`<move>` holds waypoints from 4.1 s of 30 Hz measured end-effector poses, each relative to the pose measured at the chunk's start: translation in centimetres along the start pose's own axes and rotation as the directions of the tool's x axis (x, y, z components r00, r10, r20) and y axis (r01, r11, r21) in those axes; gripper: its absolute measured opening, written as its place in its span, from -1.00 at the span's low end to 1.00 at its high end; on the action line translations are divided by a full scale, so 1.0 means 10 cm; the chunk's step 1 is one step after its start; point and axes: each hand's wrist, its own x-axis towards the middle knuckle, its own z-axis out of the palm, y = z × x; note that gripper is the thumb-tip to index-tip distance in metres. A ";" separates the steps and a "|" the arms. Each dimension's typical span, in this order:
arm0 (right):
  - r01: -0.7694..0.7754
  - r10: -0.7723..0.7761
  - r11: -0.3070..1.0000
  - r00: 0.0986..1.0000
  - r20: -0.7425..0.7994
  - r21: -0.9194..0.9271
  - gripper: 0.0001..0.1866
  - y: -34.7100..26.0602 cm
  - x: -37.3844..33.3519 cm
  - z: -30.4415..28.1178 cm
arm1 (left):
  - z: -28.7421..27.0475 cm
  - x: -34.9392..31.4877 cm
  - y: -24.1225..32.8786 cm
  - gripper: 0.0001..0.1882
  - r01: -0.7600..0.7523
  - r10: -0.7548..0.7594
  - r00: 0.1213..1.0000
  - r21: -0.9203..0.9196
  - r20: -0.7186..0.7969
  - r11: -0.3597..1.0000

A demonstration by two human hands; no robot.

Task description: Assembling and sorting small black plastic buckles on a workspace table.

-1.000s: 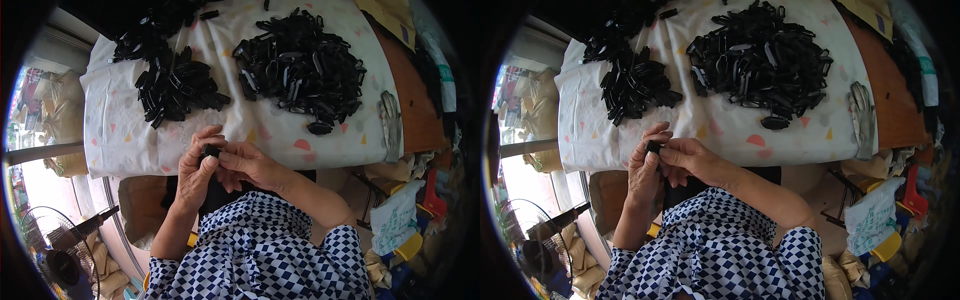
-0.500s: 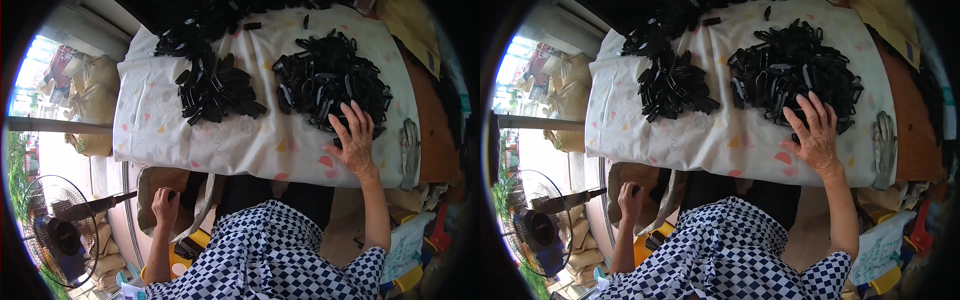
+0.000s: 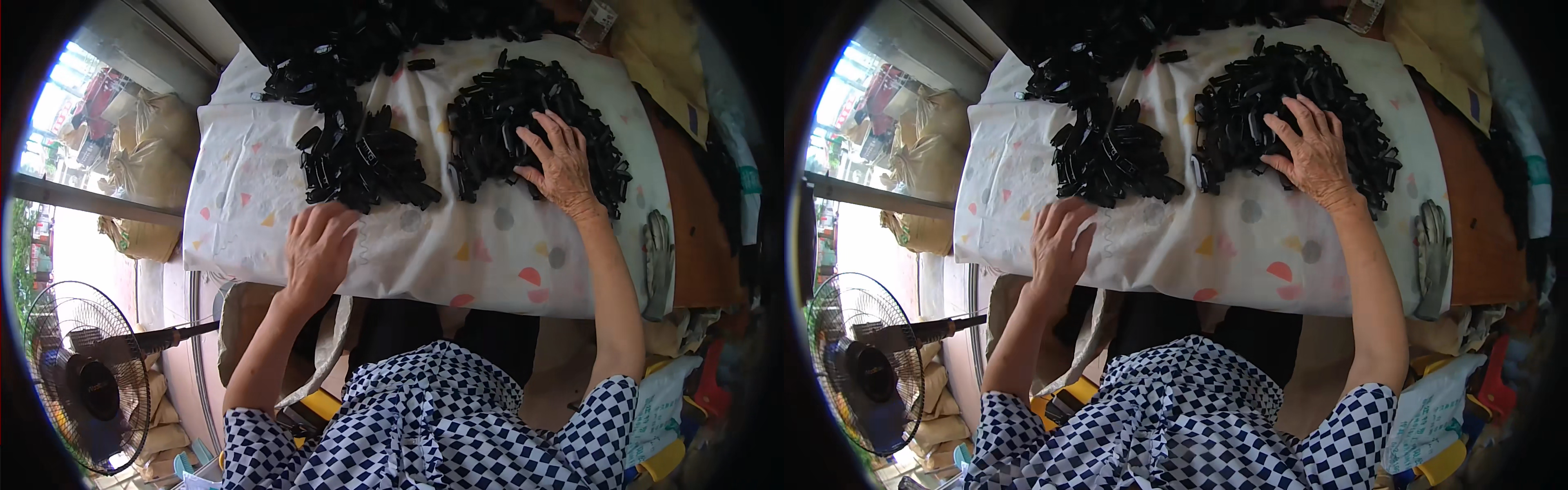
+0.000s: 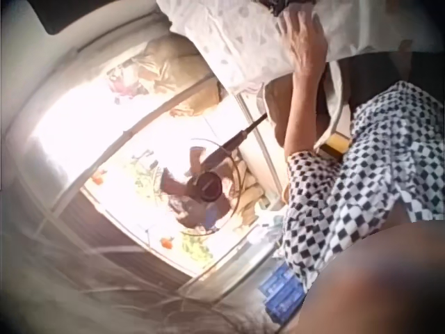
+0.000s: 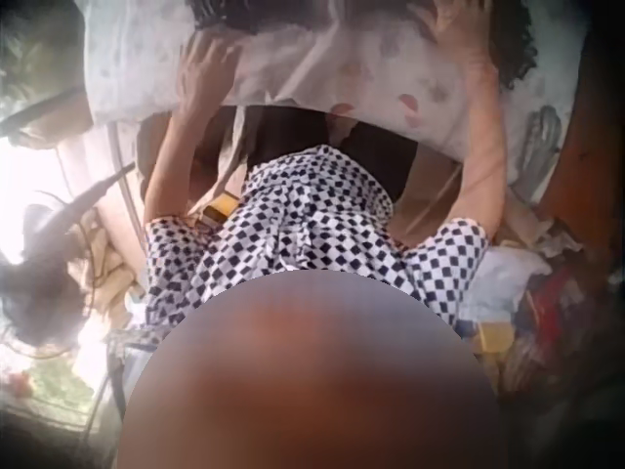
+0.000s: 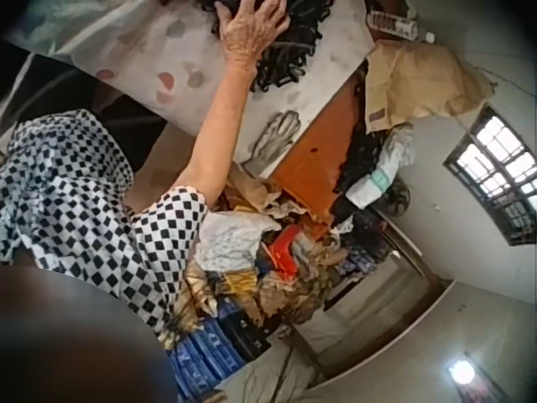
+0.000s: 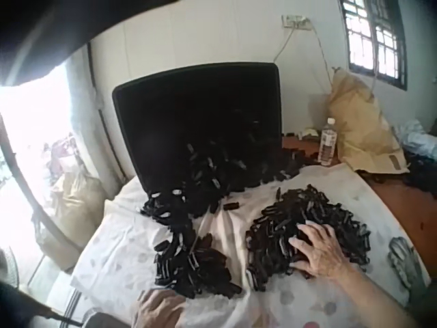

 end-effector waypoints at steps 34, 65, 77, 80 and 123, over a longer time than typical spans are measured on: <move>-0.468 0.307 0.429 0.880 0.362 0.773 -0.68 -0.75 0.22 -0.28 | 0.76 0.39 0.47 -0.71 0.490 -0.207 0.860 -0.868 0.466 0.086; -0.052 -0.036 0.929 0.973 0.230 0.366 -0.74 -0.85 -0.15 -0.25 | 0.84 -0.04 0.60 -0.71 0.501 -0.270 0.836 -0.865 0.478 0.022; -0.504 0.336 0.007 0.815 0.473 0.864 -0.89 -0.79 -0.13 -0.33 | 0.79 -0.04 0.58 -0.71 0.505 -0.272 0.831 -0.863 0.486 0.002; -0.414 0.158 -0.657 0.741 0.653 0.629 -0.84 -0.81 -0.14 -0.34 | 0.80 -0.02 0.58 -0.70 0.496 -0.276 0.831 -0.868 0.483 -0.025; -0.818 -0.234 -0.488 0.459 0.857 0.305 -0.86 -1.32 -0.40 -0.50 | 0.28 -0.03 0.81 -0.75 0.189 -0.037 0.963 -0.573 0.267 0.797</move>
